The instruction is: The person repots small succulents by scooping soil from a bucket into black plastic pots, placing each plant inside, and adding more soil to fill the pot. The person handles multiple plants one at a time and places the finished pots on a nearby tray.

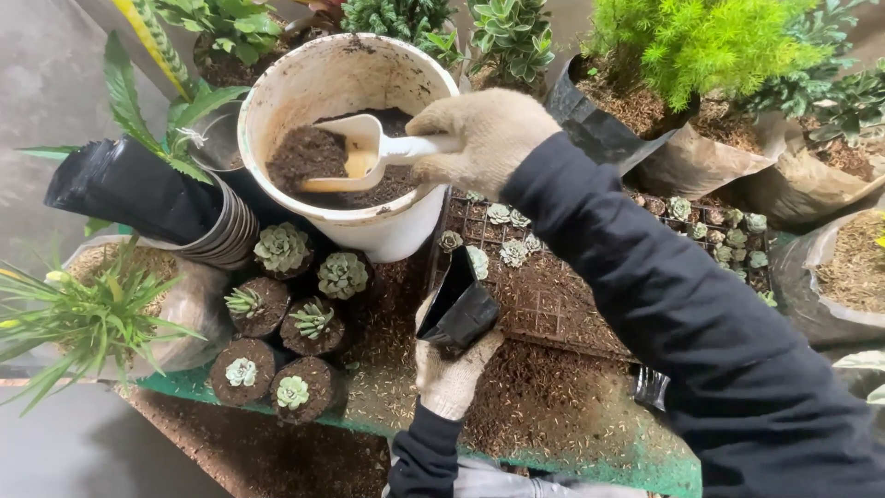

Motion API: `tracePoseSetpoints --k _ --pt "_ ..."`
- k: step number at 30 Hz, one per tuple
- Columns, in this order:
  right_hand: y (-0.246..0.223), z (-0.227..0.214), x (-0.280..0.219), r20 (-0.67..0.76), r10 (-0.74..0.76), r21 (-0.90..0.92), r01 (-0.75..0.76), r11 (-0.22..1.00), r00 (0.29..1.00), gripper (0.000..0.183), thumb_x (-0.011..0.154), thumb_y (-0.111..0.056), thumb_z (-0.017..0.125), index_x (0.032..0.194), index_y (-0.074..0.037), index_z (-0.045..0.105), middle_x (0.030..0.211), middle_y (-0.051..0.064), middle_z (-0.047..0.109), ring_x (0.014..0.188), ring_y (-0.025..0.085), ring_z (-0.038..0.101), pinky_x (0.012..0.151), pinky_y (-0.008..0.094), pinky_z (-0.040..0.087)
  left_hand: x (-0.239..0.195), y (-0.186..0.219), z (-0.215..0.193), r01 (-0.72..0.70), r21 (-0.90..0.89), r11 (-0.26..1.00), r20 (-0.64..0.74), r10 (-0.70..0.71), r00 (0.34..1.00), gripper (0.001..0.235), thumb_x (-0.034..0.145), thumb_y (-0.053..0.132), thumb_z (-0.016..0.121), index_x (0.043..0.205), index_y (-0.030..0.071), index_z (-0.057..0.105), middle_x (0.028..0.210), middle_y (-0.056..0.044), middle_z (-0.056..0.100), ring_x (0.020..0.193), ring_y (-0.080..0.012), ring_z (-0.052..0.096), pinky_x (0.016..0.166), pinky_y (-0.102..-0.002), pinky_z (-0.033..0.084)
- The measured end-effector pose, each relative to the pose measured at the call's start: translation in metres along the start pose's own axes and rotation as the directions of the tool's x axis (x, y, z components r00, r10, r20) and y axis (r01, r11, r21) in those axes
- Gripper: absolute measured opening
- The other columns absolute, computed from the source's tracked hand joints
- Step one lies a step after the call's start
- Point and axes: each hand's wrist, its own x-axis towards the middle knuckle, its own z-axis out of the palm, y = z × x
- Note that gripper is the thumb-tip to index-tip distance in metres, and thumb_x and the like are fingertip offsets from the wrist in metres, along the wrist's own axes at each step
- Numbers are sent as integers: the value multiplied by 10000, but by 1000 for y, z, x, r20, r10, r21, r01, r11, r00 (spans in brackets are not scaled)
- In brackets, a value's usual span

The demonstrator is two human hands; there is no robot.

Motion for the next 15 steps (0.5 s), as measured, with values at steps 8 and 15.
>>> tracePoseSetpoints --k 8,15 --pt "18 28 -50 -230 21 163 18 986 973 447 898 -337 730 1295 -136 688 1167 78 772 957 207 761 822 367 641 -6 -3 5 111 -138 984 12 -111 994 946 643 8 926 1464 117 468 1442 -241 574 1311 -366 610 1138 -539 489" --pt "26 61 -65 -295 143 180 -92 979 945 380 919 -393 602 1259 -226 639 1057 14 741 902 241 704 756 401 502 -9 9 13 92 180 979 -60 -83 995 970 617 85 954 1450 91 456 1445 -223 591 1339 -338 609 1151 -439 499"
